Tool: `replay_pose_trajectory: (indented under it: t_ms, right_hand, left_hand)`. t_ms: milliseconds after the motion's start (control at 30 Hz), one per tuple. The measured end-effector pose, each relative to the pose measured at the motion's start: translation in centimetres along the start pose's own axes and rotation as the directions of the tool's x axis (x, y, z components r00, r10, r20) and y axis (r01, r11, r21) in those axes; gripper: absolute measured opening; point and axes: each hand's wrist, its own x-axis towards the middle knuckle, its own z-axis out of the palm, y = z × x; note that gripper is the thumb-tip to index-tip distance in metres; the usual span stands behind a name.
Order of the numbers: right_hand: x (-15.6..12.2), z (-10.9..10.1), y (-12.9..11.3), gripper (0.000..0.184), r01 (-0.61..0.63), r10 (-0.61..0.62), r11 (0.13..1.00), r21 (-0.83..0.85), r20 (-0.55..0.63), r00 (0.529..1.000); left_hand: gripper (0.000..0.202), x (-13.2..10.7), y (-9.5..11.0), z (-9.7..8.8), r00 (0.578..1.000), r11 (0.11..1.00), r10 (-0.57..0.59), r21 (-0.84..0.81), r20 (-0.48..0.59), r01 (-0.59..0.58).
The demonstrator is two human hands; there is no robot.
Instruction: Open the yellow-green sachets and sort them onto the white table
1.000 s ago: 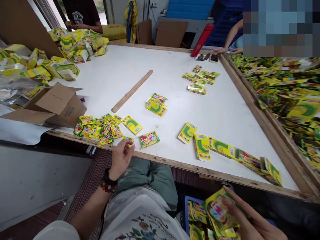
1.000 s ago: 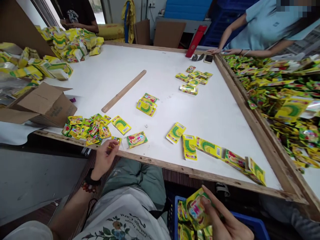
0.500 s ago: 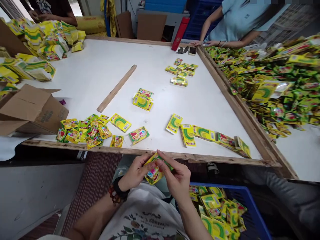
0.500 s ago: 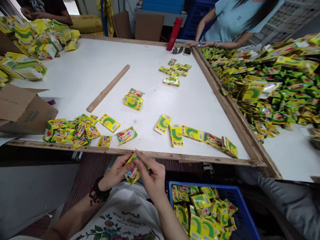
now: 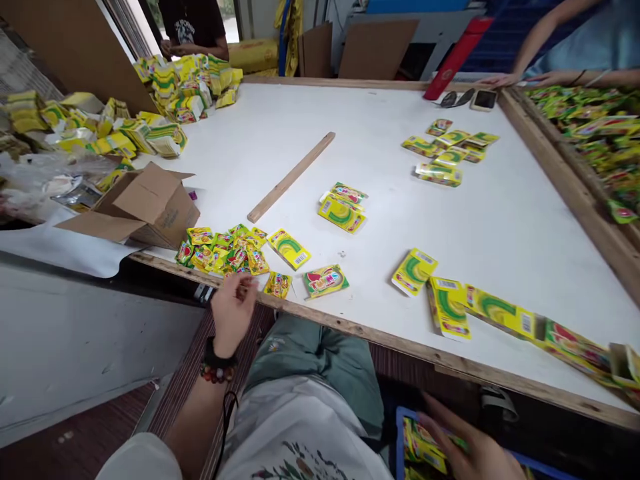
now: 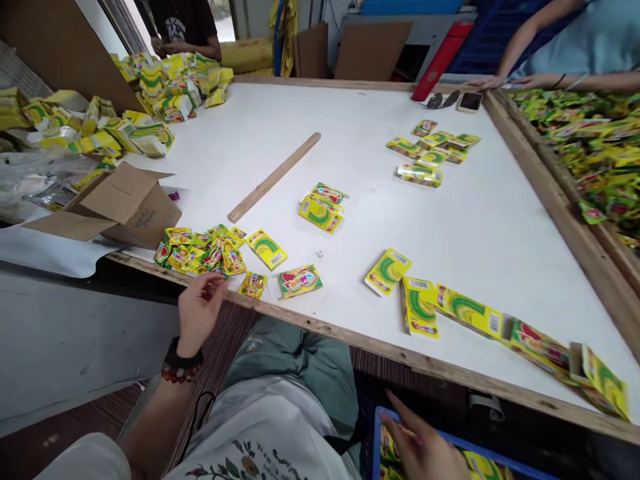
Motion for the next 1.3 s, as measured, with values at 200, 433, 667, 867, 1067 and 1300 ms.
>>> replay_pose_trajectory:
  t_ms: [200, 433, 667, 867, 1067, 1300]
  right_hand:
    - [10.2, 7.4, -20.4, 0.034, 0.558, -0.57, 0.799, 0.225, -0.013, 0.822]
    - [14.6, 10.4, -27.1, 0.046, 0.492, -0.501, 0.865, 0.096, 0.165, 0.85]
    - [12.7, 8.5, -25.8, 0.017, 0.413, -0.512, 0.758, 0.505, 0.068, 0.856]
    - [11.9, 6.3, -24.7, 0.026, 0.069, -0.392, 0.288, 0.955, 0.052, 0.918]
    - [11.5, 4.9, -22.0, 0.027, -0.045, -0.321, 0.191, 0.98, 0.106, 0.941]
    - [10.7, 5.3, -21.1, 0.026, 0.007, -0.238, 0.223, 0.975, 0.047, 0.97]
  left_hand:
    - [0.041, 4.7, -2.3, -2.5, 0.981, 0.869, 0.16, 0.487, -0.112, -0.087]
    - [0.023, 7.4, -3.5, -1.9, 0.982, 0.889, 0.185, 0.423, 0.024, -0.178]
    - [0.034, 5.7, -1.0, -0.9, 0.994, 0.944, -0.004, -0.329, -0.105, -0.031]
    - [0.032, 2.6, 2.9, 1.4, 0.952, 0.799, 0.092, -0.592, 0.292, 0.105]
    - [0.015, 1.2, 3.1, 2.2, 0.907, 0.883, 0.381, -0.361, 0.178, -0.3]
    - [0.023, 0.7, 3.6, 4.0, 0.898, 0.912, 0.408, -0.117, 0.164, -0.393]
